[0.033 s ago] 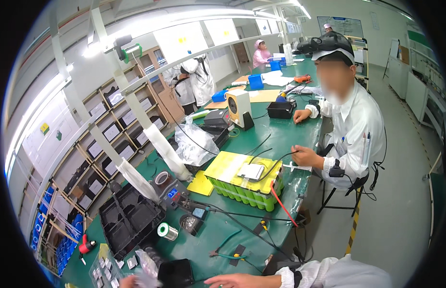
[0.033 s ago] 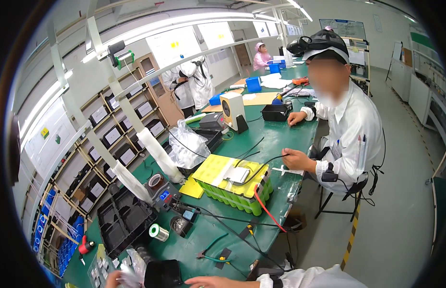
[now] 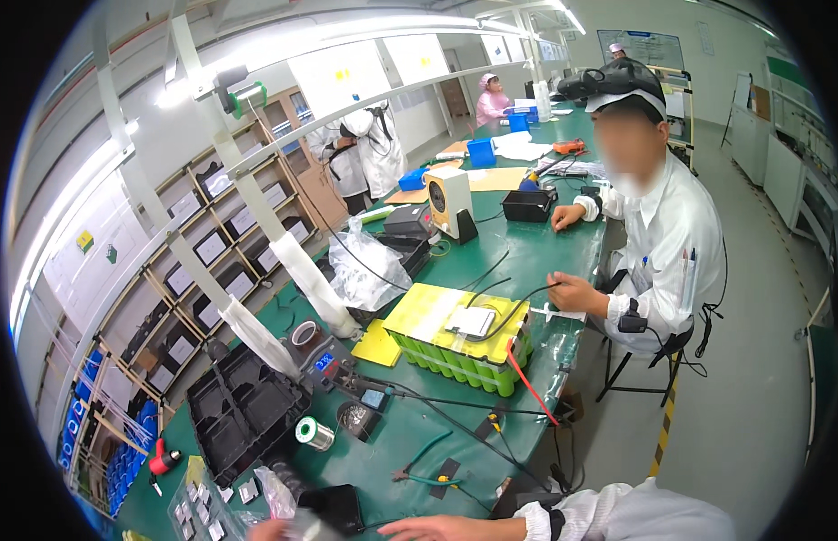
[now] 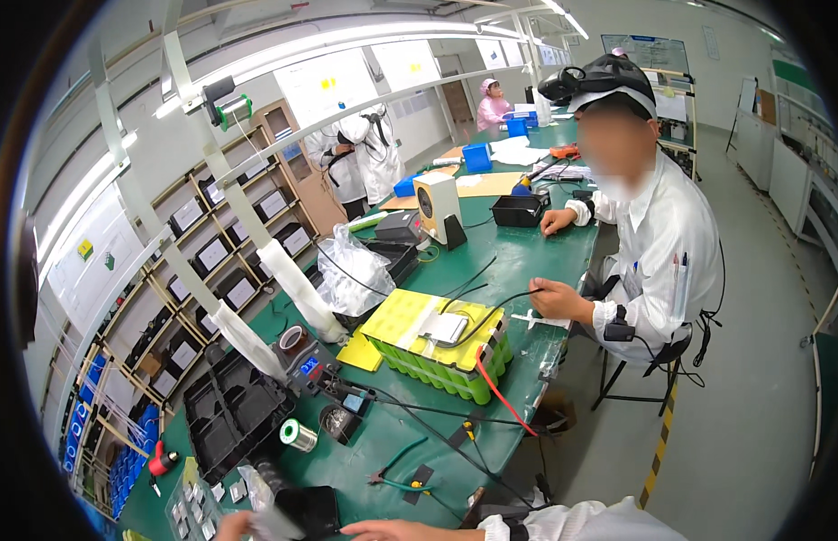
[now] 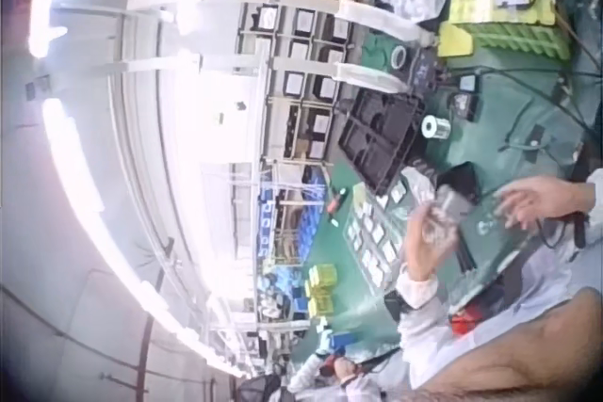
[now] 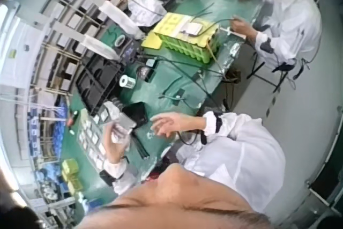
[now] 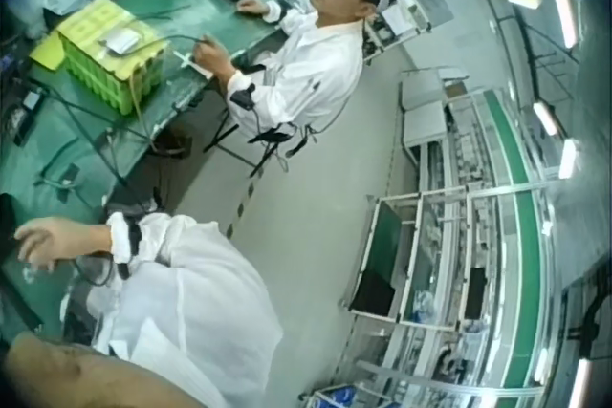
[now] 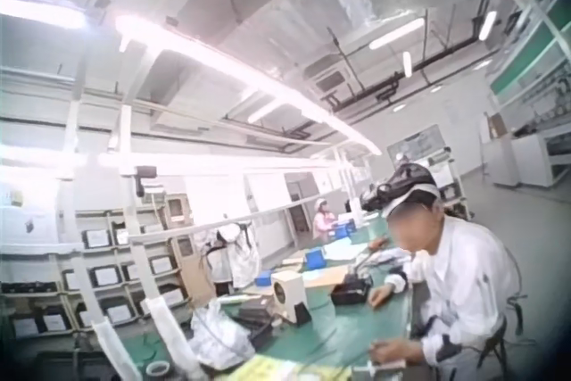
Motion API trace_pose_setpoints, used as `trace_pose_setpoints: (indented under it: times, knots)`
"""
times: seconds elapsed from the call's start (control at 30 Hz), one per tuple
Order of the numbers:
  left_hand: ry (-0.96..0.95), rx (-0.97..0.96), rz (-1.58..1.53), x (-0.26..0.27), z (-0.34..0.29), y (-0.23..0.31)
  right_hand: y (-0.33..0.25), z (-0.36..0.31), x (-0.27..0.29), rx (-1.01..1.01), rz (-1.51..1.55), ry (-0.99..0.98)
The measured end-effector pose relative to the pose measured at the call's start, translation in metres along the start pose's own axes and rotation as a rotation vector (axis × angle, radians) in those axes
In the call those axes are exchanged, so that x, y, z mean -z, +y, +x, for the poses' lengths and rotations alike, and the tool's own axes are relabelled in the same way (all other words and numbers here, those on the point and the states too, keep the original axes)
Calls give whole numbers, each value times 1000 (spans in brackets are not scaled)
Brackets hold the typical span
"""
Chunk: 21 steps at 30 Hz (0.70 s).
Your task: Soldering components onto a green circuit board and assembling a small electronics housing.
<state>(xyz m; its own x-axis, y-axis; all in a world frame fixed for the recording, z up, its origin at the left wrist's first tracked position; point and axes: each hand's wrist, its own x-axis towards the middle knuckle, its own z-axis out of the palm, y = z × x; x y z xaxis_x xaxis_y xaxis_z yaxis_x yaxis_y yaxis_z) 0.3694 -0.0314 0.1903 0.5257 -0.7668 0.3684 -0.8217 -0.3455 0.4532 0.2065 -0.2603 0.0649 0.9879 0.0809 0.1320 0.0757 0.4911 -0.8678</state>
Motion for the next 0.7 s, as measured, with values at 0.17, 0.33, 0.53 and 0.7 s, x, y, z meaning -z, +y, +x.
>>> trace_pose_setpoints:
  times: [0.17,0.33,0.53,0.7]
  knots:
    - [-194,-243,-61,-79,28,60,-16,-23,21,-45,39,69]
    - [-220,-268,-103,-96,32,80,-31,-77,58,31,-112,475]
    - [30,117,-95,-43,4,34,-100,-122,187,481,-316,1218]
    - [126,230,-9,-34,-49,-55,-82,-136,322,279,-425,1331]
